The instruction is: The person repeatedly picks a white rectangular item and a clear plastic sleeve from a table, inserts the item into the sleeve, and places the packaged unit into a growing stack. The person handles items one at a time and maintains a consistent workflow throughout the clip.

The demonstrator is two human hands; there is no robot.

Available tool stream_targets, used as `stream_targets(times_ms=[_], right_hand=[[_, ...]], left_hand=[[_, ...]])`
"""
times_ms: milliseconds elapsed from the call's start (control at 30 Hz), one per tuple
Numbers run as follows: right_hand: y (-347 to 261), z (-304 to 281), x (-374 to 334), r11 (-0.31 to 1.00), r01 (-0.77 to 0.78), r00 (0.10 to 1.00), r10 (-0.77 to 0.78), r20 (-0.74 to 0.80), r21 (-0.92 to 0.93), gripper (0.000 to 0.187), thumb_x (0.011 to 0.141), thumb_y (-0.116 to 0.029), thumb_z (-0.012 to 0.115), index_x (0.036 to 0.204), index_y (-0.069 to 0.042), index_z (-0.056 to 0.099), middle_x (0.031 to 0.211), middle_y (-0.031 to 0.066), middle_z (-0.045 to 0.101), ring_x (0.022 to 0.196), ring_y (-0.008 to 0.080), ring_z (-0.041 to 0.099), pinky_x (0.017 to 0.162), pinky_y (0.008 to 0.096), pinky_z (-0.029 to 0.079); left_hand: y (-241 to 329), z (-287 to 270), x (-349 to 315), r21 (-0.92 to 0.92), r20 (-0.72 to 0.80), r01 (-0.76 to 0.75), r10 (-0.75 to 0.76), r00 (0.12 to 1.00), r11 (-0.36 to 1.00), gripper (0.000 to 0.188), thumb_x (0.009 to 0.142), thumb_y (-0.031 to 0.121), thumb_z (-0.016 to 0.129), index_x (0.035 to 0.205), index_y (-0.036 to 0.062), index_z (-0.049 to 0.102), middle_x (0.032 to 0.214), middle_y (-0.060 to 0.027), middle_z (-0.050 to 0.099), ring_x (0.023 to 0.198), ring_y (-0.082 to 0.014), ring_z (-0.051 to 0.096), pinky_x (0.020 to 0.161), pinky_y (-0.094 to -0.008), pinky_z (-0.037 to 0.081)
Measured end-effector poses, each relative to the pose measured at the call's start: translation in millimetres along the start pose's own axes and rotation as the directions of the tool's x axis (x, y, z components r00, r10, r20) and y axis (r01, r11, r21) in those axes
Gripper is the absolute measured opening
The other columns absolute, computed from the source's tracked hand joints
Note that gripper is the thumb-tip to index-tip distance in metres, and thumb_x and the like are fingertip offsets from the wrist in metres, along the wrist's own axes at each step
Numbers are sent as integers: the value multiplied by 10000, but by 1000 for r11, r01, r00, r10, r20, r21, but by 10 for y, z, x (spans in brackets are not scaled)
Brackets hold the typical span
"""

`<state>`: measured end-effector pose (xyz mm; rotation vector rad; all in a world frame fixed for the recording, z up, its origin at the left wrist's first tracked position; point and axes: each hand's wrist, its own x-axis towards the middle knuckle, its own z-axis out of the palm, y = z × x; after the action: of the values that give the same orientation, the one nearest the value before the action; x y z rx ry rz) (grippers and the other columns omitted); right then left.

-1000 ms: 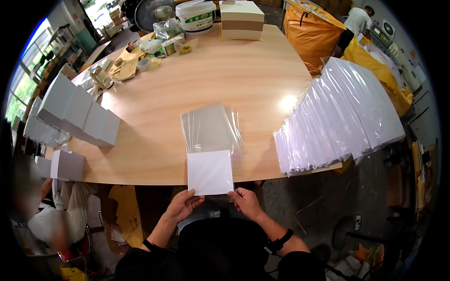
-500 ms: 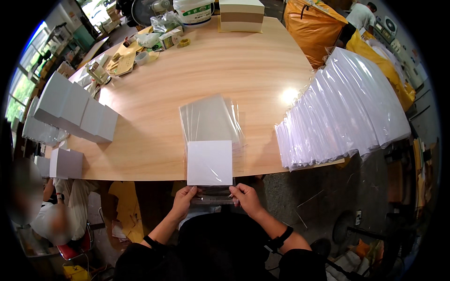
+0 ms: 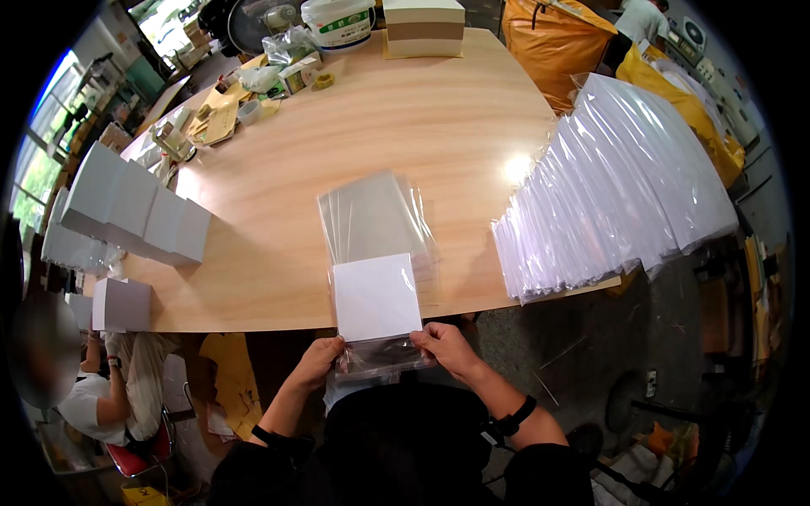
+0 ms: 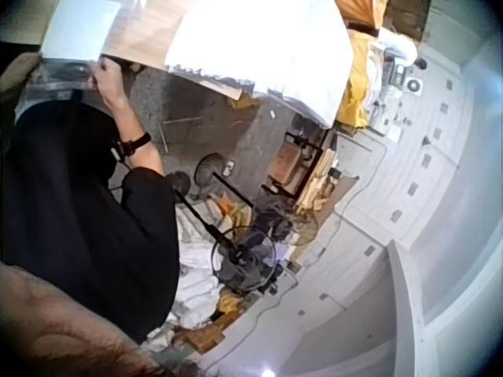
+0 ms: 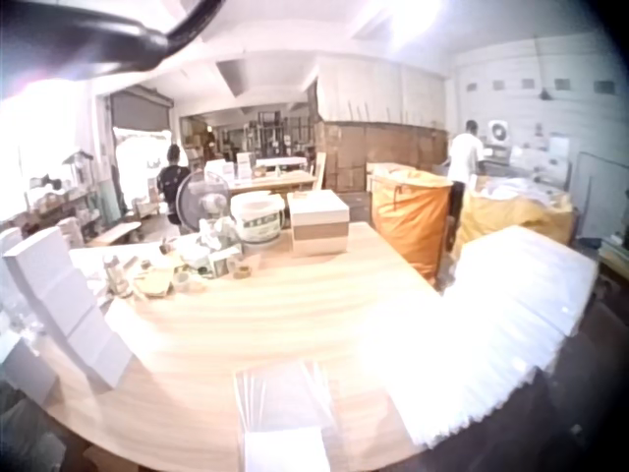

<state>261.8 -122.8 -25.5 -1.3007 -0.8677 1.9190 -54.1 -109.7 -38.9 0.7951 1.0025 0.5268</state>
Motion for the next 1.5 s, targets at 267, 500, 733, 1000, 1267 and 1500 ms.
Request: stream_targets(times_ms=[267,500,733,1000,1267,1500], right_hand=[[27,-52,-5,995,-69,998,69,-8,77,239,949,-285,710,921,-62,629,776,-2,627,690,80,585,610,237,478],[-110,125,-132,702,176,944,-318,-83,-691,395,908,-323,721,1025,29,583,933,131,665,817,234,651,709,357,524],[-309,202,-198,354,65,933,-353,-70,-933,377,874,-382,712,928,-20,619,856,167,683,816,383,665,730,473,522],[-468,316,-195,123,59,894,-449,-2,-991,334,830,-341,750,882,-39,616,815,147,693,803,345,692,670,436,543],[-92,285,-39,9,81,801,-595,60,-997,223,820,-219,735,806,-68,571,679,138,637,641,326,668,578,426,532],[-161,107,-91,491,243,894,-448,-4,-837,366,896,-351,718,1036,-22,641,930,121,695,863,196,684,696,324,529]], left_hand=[[-91,70,18,-222,-83,38,-58,995,974,393,968,410,650,782,66,614,680,7,566,596,-107,515,592,-268,439],[437,353,-208,761,-241,-4,289,926,649,272,943,257,669,808,21,684,783,-94,681,674,-220,633,636,-338,483],[468,154,-194,852,-106,-97,350,931,515,304,901,303,714,979,10,700,905,-144,707,838,-285,678,706,-346,515],[743,429,-206,983,-82,0,438,895,183,424,814,366,766,1026,10,677,859,-190,701,842,-354,693,750,-415,549],[494,380,8,990,-133,141,561,817,30,209,780,198,711,948,76,693,719,-152,666,718,-378,664,636,-482,525],[617,368,-127,914,-153,-5,357,921,405,403,929,437,651,954,42,724,800,-117,696,780,-262,673,689,-386,517]])
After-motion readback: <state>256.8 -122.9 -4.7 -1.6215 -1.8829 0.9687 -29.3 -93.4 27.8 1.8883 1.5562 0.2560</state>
